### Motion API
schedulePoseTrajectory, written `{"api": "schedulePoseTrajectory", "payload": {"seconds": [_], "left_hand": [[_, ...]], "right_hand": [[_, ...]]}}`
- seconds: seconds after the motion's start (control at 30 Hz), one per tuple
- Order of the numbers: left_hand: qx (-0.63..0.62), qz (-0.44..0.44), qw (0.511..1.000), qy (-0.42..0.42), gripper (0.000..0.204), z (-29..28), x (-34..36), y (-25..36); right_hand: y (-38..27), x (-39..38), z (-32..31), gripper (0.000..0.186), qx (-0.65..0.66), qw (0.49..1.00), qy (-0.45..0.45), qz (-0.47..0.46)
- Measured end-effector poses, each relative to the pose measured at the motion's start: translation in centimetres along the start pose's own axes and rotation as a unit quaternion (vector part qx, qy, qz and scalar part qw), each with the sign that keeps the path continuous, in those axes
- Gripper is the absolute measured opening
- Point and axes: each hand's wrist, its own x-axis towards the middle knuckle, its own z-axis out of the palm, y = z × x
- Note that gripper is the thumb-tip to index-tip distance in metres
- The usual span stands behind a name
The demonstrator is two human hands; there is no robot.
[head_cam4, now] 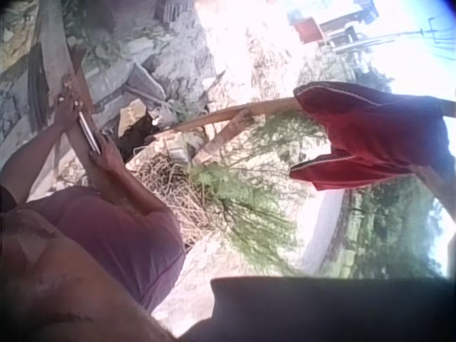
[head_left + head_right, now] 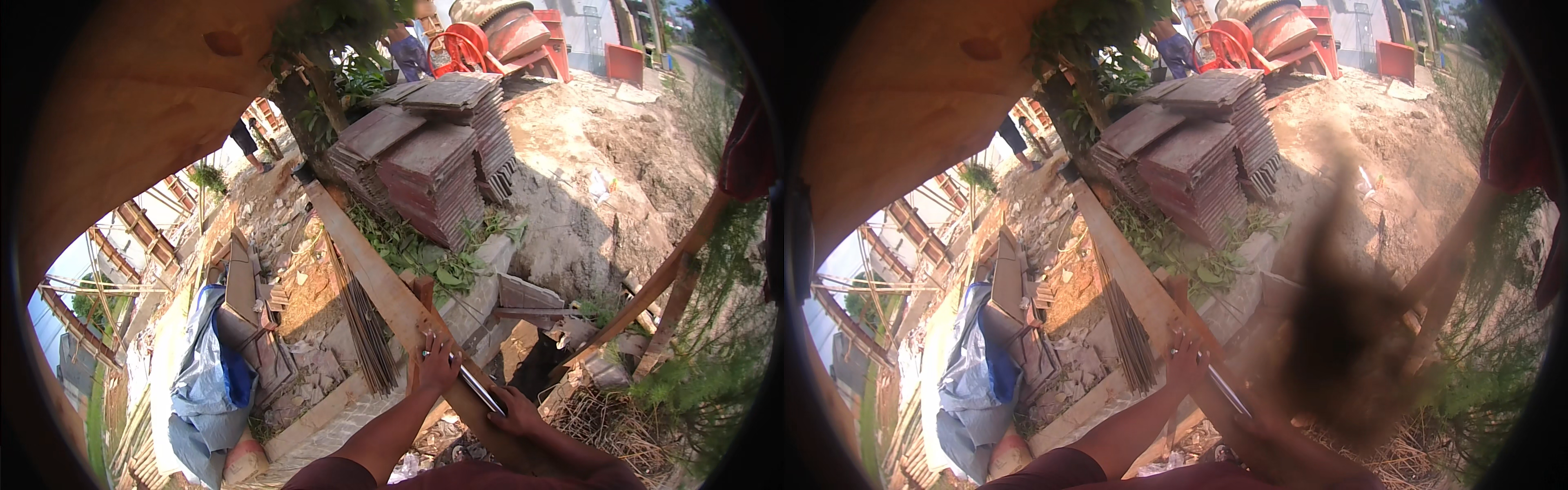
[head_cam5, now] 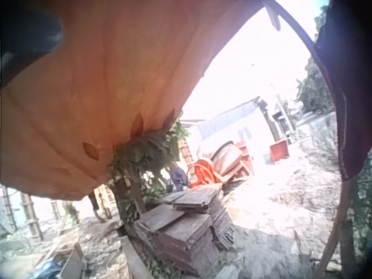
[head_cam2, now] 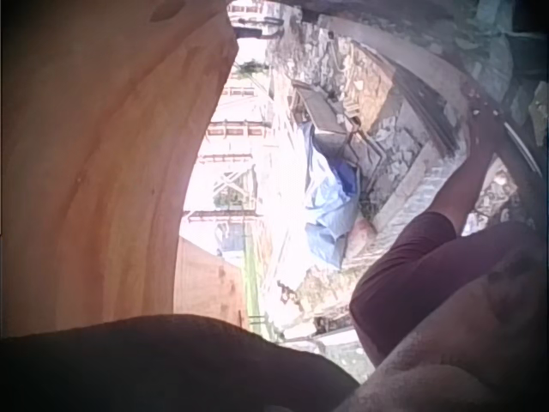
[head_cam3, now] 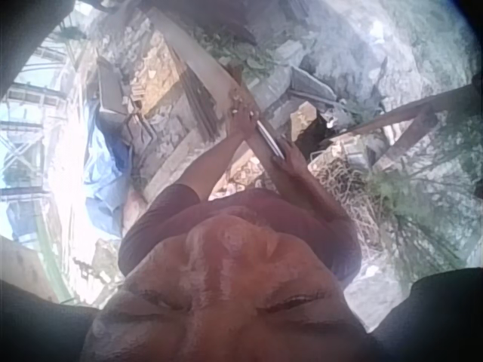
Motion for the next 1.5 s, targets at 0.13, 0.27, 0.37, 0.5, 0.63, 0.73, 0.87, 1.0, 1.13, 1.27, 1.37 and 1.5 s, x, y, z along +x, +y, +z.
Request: {"api": "schedulePoseTrajectory", "payload": {"seconds": [0.13, 0.27, 0.37, 0.5, 0.63, 0.73, 0.87, 1.0, 1.13, 1.27, 1.37, 1.5], "left_hand": [[0.01, 0.0, 1.0, -0.005, 0.047, 0.0, 0.1, -0.1], [-0.003, -0.003, 1.0, -0.003, 0.048, 0.6, -0.1, -0.5], [-0.005, 0.002, 1.0, 0.001, 0.048, 0.7, 0.0, -0.4], [-0.004, 0.008, 1.0, 0.004, 0.048, 0.3, -0.2, -0.2], [0.014, 0.008, 1.0, -0.001, 0.05, -0.2, -0.5, -0.1], [-0.019, 0.008, 1.0, -0.019, 0.053, -1.0, -0.1, 0.5], [-0.019, 0.017, 0.999, -0.038, 0.058, -1.1, -0.1, -0.6], [-0.112, 0.013, 0.988, -0.105, 0.064, -1.0, -0.2, -2.7], [-0.178, -0.105, 0.976, -0.069, 0.068, -0.4, -8.2, -7.8], [-0.093, -0.254, 0.963, -0.008, 0.062, 1.6, -25.6, -15.4], [-0.101, -0.372, 0.921, -0.051, 0.062, 1.1, -31.0, -15.4], [-0.105, -0.471, 0.873, -0.073, 0.062, -2.2, -37.1, -14.5]], "right_hand": [[0.2, 0.1, 0.0, 0.069, -0.021, 1.0, -0.008, 0.004], [-1.3, -0.1, -0.6, 0.068, 0.011, 1.0, 0.003, 0.004], [-0.8, -0.1, -0.3, 0.067, 0.016, 1.0, 0.019, -0.012], [-0.7, -0.1, -0.4, 0.066, 0.001, 1.0, -0.019, 0.012], [2.0, -0.2, 1.0, 0.066, -0.076, 0.997, -0.005, -0.002], [2.9, -0.2, 1.3, 0.066, -0.098, 0.995, 0.001, -0.005], [1.8, -0.7, 1.5, 0.06, -0.109, 0.993, 0.028, -0.035], [2.2, -1.0, 1.3, 0.059, -0.128, 0.99, 0.045, -0.042], [0.9, -1.7, 1.8, 0.059, -0.153, 0.987, 0.049, -0.009], [1.5, -1.4, 3.9, 0.053, -0.182, 0.98, 0.064, -0.056], [1.5, -1.1, 4.4, 0.045, -0.256, 0.957, 0.127, -0.049], [3.2, 1.6, 6.9, 0.039, -0.285, 0.945, 0.156, -0.035]]}}
